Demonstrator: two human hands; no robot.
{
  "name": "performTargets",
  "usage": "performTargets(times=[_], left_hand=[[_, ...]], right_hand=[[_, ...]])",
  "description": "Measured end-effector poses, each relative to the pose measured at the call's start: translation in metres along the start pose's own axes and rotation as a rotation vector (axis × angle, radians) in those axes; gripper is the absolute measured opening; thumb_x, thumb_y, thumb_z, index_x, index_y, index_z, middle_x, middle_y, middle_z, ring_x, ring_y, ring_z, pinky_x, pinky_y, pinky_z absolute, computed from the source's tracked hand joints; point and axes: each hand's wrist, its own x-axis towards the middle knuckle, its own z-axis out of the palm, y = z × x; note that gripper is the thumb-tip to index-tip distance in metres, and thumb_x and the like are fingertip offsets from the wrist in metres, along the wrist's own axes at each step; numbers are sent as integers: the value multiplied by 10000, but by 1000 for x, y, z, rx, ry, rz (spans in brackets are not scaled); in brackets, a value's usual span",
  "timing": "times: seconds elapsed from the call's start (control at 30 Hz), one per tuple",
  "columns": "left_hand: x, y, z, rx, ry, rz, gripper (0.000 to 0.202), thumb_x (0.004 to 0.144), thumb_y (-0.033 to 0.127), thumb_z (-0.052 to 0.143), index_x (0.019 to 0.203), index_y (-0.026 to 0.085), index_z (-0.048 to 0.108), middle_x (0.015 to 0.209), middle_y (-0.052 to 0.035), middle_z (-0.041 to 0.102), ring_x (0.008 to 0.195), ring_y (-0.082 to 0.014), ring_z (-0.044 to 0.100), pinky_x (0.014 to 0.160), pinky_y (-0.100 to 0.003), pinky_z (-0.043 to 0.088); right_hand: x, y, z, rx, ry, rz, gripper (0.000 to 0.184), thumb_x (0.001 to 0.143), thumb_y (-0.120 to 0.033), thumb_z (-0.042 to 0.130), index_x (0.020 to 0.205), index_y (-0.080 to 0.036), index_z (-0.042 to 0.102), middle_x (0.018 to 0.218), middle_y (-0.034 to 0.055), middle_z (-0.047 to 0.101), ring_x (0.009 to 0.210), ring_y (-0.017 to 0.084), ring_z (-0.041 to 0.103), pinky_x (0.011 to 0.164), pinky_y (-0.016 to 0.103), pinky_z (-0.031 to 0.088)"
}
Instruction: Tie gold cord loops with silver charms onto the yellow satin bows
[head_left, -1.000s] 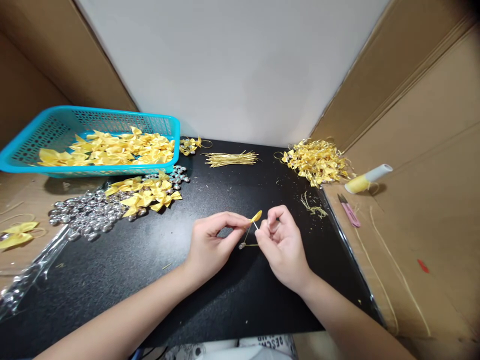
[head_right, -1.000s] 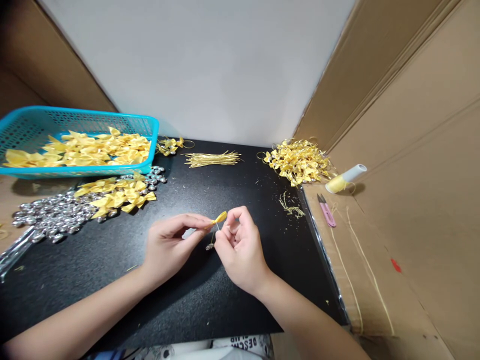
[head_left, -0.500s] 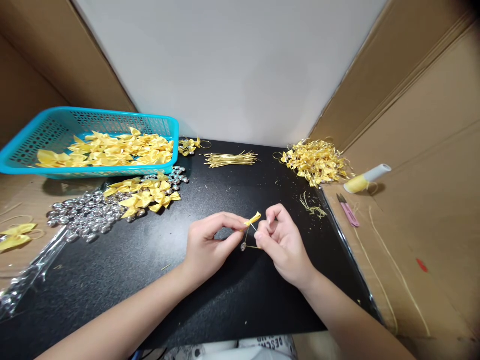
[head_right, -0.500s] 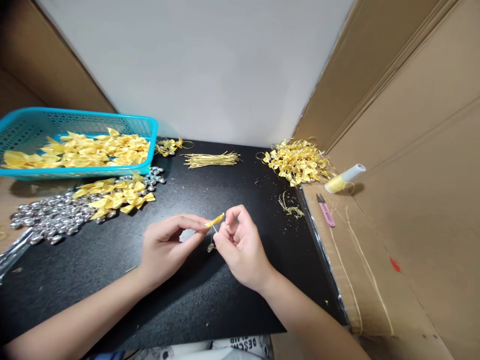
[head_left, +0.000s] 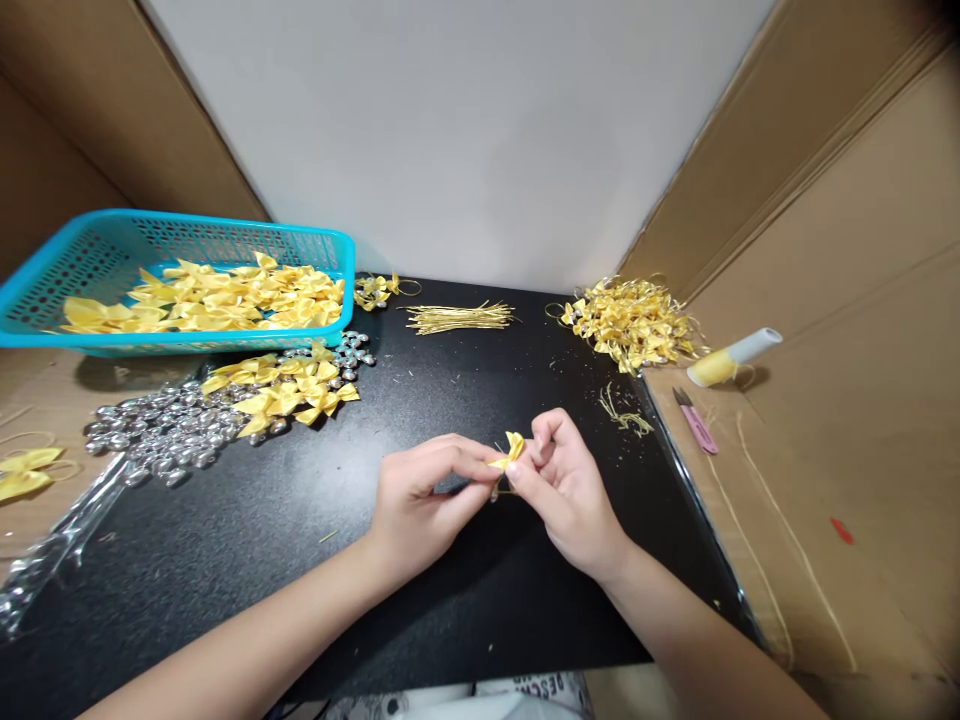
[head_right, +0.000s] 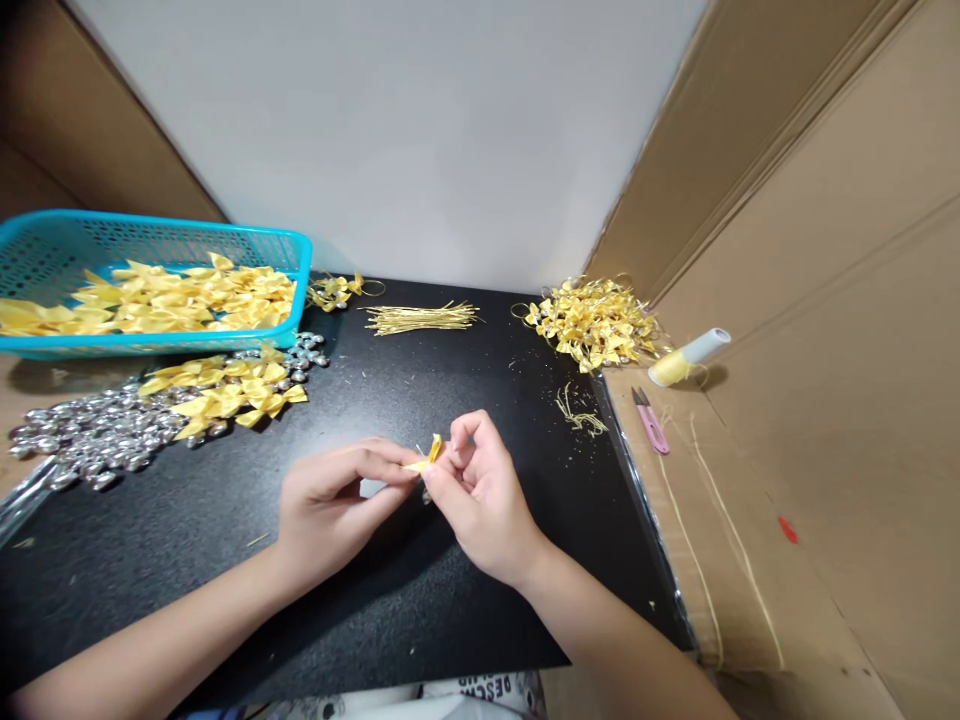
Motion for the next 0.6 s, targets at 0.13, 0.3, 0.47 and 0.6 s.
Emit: performTargets(times=[0.13, 0.3, 0.47, 0.6], left_hand=[[0, -3, -3, 35, 33, -6, 157, 757, 6, 669, 752, 163, 678, 810, -33, 771, 717, -119, 730, 687, -198, 581], [5, -8, -11, 140, 44, 58, 156, 787, 14, 659, 803, 170, 661, 833, -31, 767, 754, -118, 725, 728, -213, 574], [12, -7, -14, 206, -46, 258, 153, 821, 22, 636, 853, 169, 657, 841, -49, 768, 762, -138, 722, 720, -249, 576], [14, -8, -12, 218, -122, 347, 146, 841, 36, 623, 882, 172, 654, 825, -47, 760, 759, -136, 711, 719, -252, 577]], right_hand=[[-2, 3, -1, -139, 37, -25, 240, 871, -248, 632, 913, -262, 396, 652, -91, 537, 545, 82, 427, 549, 215, 356], [-3, -5, -16, -548, 237, -293, 292, 818, -238, 699, 1062, -286, 545, 1038, 5, 658, 724, 125, 536, 646, 276, 411], [6, -21, -21, -738, 110, -334, 88, 873, -251, 628, 943, -259, 680, 1046, 32, 669, 1027, 205, 577, 886, 360, 429], [9, -22, -15, -752, 50, -223, 60, 822, -176, 673, 818, -234, 689, 947, 20, 671, 959, 191, 590, 880, 356, 441]])
